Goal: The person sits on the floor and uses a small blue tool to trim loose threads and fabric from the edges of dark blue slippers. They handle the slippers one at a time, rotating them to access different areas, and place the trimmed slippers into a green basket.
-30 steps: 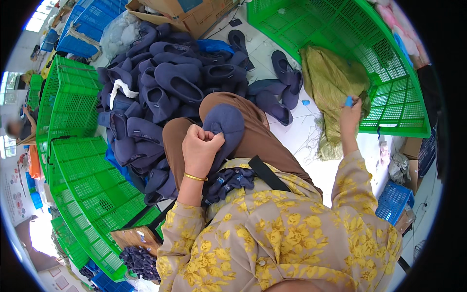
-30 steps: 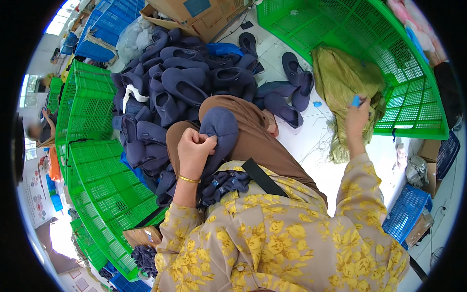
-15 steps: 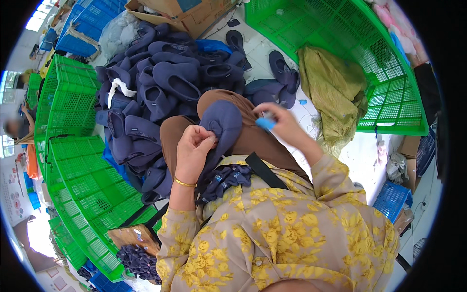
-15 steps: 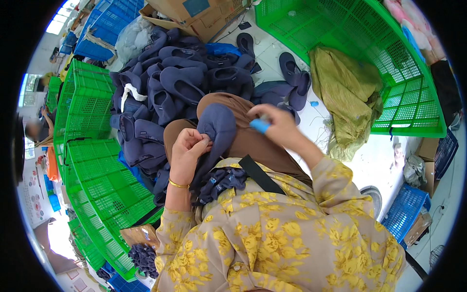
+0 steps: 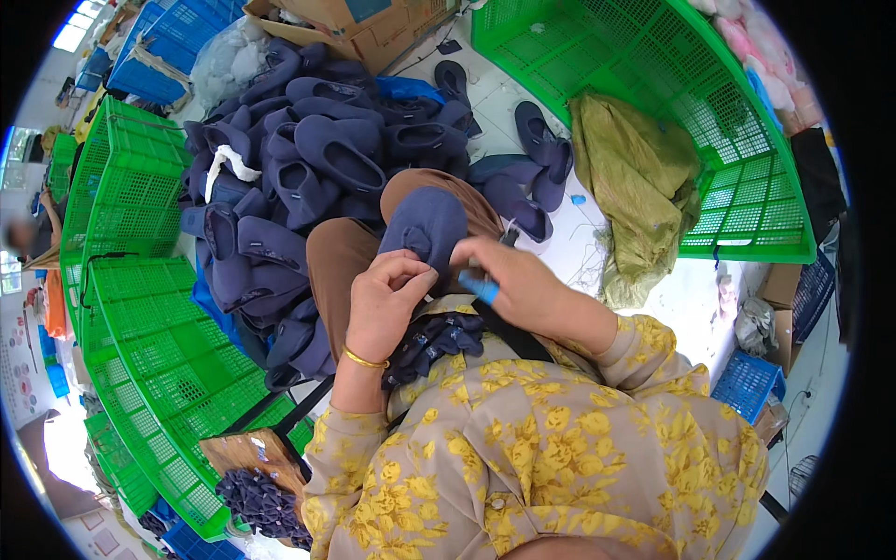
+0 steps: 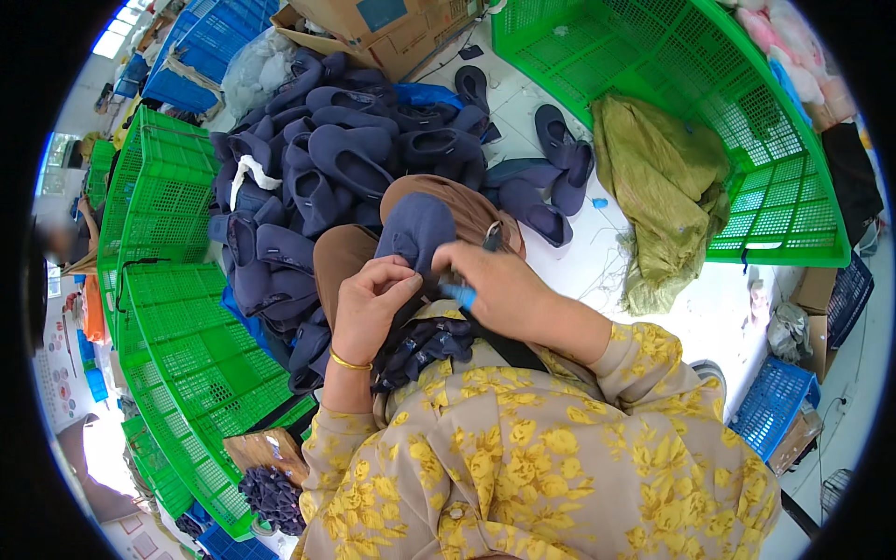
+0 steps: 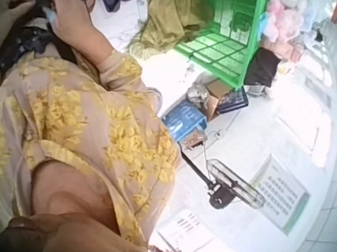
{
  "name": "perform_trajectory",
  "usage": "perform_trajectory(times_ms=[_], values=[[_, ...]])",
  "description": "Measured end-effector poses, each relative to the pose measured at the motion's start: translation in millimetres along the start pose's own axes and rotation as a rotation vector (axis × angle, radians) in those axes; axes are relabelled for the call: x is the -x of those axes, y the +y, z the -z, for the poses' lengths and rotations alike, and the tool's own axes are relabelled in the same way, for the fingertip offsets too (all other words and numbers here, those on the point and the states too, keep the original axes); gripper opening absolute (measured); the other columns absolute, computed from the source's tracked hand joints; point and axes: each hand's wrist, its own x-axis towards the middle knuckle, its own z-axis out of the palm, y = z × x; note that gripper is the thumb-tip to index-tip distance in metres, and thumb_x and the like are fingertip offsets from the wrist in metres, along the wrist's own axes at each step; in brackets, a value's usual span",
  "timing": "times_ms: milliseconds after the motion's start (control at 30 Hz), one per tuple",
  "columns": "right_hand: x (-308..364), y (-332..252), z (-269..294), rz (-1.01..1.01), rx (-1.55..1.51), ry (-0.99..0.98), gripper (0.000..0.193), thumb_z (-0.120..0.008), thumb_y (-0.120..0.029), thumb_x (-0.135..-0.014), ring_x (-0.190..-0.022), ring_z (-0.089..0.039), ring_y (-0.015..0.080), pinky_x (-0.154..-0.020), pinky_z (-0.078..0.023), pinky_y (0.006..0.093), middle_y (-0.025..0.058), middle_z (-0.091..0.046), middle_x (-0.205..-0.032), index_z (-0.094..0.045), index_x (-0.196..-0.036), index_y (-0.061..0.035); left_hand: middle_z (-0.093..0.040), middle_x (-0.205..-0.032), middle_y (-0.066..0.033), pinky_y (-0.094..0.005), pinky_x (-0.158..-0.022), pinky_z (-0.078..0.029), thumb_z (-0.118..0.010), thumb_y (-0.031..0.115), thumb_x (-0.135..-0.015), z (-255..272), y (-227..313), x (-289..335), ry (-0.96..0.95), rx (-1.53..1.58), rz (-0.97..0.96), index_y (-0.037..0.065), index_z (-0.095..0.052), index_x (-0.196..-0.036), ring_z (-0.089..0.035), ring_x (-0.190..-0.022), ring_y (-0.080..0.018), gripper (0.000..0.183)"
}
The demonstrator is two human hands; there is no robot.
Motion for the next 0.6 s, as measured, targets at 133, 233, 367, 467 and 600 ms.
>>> perform_trajectory(times_ms=[133, 233, 367, 467, 600], values=[[-25, 3, -1, 0.248, 0.134, 0.045, 0.035, -0.054, 0.005, -0.077, -0.091, -0.063, 0.0335, -0.078, -0.049, 0.0403, 0.012, -0.065, -0.096, -0.062, -0.109, -0.007, -0.06, -0.098, 0.0008, -0.0187, -0.073, -0.046, -0.069, 0.003, -0.087, 6, 0, 6, -0.065, 0.24, 0.045, 0.0, -0.069, -0.092, -0.057, -0.081, -0.0043, 0.006], [-39, 0, -2, 0.232, 0.207, -0.124, 0.034, -0.055, 0.004, -0.076, -0.089, -0.063, 0.0326, -0.077, -0.049, 0.0398, 0.0112, -0.064, -0.092, -0.064, -0.106, -0.007, -0.06, -0.094, 0.004, -0.0179, -0.076, -0.044, -0.064, 0.003, -0.091, 13, 3, 5, -0.094, 0.323, 0.044, 0.002, -0.065, -0.095, -0.055, -0.083, -0.0031, 0.005], [-46, 13, 3, 0.255, 0.128, -0.201, 0.029, -0.058, 0.0, -0.075, -0.087, -0.062, 0.0325, -0.075, -0.049, 0.0399, 0.0112, -0.063, -0.089, -0.065, -0.102, -0.0077, -0.059, -0.09, 0.0056, -0.017, -0.074, -0.042, -0.06, 0.004, -0.094, 18, -5, 1, -0.15, 0.298, 0.044, 0.003, -0.062, -0.096, -0.051, -0.081, -0.002, 0.003], [-46, 14, -8, 0.202, 0.066, -0.003, 0.024, -0.06, -0.004, -0.077, -0.086, -0.062, 0.0329, -0.075, -0.048, 0.0407, 0.011, -0.063, -0.088, -0.065, -0.1, -0.0078, -0.058, -0.086, 0.006, -0.0168, -0.072, -0.041, -0.059, 0.005, -0.095, 13, -6, 2, -0.174, 0.229, 0.064, 0.003, -0.062, -0.096, -0.05, -0.08, -0.0014, 0.004], [-39, 9, 0, 0.206, 0.248, -0.179, 0.021, -0.062, -0.007, -0.076, -0.083, -0.061, 0.0332, -0.069, -0.047, 0.0398, 0.0103, -0.06, -0.087, -0.064, -0.097, -0.007, -0.057, -0.083, 0.0068, -0.0166, -0.071, -0.04, -0.061, 0.005, -0.094, 11, -3, -1, -0.112, 0.284, 0.064, 0.003, -0.063, -0.095, -0.049, -0.078, -0.0013, 0.003]])
